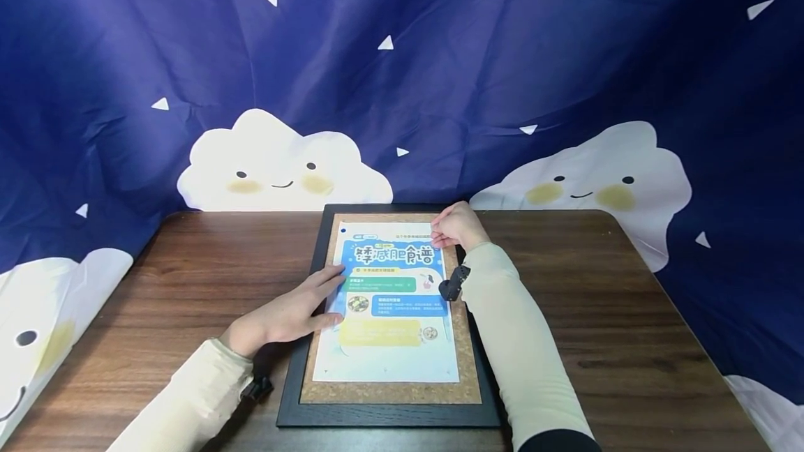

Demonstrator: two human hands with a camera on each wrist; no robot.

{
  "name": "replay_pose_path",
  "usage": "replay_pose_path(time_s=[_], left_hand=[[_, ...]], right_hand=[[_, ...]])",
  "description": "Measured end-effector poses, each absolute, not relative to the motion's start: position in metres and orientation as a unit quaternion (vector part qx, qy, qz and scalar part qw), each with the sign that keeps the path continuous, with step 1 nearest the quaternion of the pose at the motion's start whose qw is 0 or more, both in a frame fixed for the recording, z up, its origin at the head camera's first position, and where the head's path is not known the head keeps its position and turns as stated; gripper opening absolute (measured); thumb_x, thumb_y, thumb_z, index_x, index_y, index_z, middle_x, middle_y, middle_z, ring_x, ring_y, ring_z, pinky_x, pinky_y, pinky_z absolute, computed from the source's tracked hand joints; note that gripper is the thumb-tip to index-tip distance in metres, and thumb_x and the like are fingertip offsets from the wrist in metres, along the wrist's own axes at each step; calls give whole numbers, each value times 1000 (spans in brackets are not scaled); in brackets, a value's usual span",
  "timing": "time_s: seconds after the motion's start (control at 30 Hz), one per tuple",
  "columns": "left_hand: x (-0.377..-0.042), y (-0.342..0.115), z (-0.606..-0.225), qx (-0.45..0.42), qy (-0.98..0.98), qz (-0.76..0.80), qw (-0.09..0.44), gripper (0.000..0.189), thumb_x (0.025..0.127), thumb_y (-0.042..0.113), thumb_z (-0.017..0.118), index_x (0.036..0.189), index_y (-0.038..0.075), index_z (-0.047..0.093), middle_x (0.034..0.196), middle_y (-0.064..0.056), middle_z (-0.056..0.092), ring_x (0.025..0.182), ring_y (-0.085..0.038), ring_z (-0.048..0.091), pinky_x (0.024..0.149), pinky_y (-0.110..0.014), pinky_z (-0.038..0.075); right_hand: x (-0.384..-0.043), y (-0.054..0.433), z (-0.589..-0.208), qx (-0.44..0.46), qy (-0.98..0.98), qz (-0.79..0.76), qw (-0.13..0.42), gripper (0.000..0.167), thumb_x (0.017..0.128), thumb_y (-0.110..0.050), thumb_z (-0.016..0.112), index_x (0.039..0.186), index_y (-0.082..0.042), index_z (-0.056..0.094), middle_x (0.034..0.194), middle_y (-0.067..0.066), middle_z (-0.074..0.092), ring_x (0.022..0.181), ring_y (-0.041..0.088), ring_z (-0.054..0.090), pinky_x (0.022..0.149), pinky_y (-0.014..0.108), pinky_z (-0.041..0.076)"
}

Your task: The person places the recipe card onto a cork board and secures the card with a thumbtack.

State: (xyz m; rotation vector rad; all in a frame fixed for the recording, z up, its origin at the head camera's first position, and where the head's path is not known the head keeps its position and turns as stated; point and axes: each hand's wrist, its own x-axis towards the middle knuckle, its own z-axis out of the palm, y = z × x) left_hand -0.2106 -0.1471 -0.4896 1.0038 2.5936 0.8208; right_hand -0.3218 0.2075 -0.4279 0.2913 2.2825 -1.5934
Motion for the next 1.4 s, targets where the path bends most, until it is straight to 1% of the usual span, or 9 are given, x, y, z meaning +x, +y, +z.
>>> replay_pose_path(time_s=[0.23,0.3,0.53,0.7,0.77,0.97,1.17,1.3,1.4], left_hand=[[-211,-148,-491,350,889,274,108,86,109,55,59,169,0,32,181,-18,19,166,-44,19,128,-62,32],[-209,-147,-488,348,884,288,118,85,109,54,59,169,-1,31,181,-18,17,167,-44,17,128,-64,30],[-214,-151,-499,353,890,273,99,86,108,55,61,169,1,32,181,-16,19,167,-43,19,128,-63,31],[-215,-151,-496,349,890,272,106,86,109,55,59,169,0,32,181,-17,18,167,-43,18,128,-64,30],[-215,-151,-496,349,891,272,105,88,108,60,57,169,0,33,181,-16,19,167,-42,18,128,-63,31],[-214,-150,-494,336,895,268,121,90,107,60,59,169,1,32,182,-13,16,169,-36,14,131,-58,29],[-219,-151,-507,349,894,262,104,87,108,56,60,170,2,31,182,-13,16,169,-39,16,129,-61,31],[-215,-149,-500,350,892,266,102,87,108,56,60,168,0,33,181,-17,19,167,-42,18,128,-61,31],[-206,-144,-480,345,890,276,116,84,109,48,63,166,-5,34,179,-22,20,166,-46,19,128,-63,31]], right_hand=[[-324,206,-428,108,801,-563,172,26,102,11,61,127,18,62,75,9,72,62,13,72,65,26,64],[-324,206,-428,110,801,-562,172,26,102,10,61,127,18,62,75,9,71,62,13,72,65,26,64],[-324,206,-425,111,803,-557,181,27,101,11,62,128,18,64,76,10,72,64,14,73,67,27,64],[-323,204,-424,122,799,-561,179,29,102,10,63,130,17,64,77,10,72,63,14,73,67,26,65],[-323,202,-424,124,800,-560,177,30,102,10,63,131,17,64,82,13,73,64,14,73,68,27,65],[-320,200,-424,123,805,-555,170,29,102,11,62,130,18,64,96,18,74,64,13,73,69,26,65],[-322,201,-424,130,807,-551,169,28,102,12,59,129,18,64,88,15,73,63,13,72,67,26,65],[-323,201,-423,133,808,-548,172,26,101,12,59,126,18,64,81,13,72,62,13,72,67,27,65],[-323,201,-423,134,809,-545,174,24,101,13,60,124,18,63,76,11,69,61,14,71,67,27,65]])
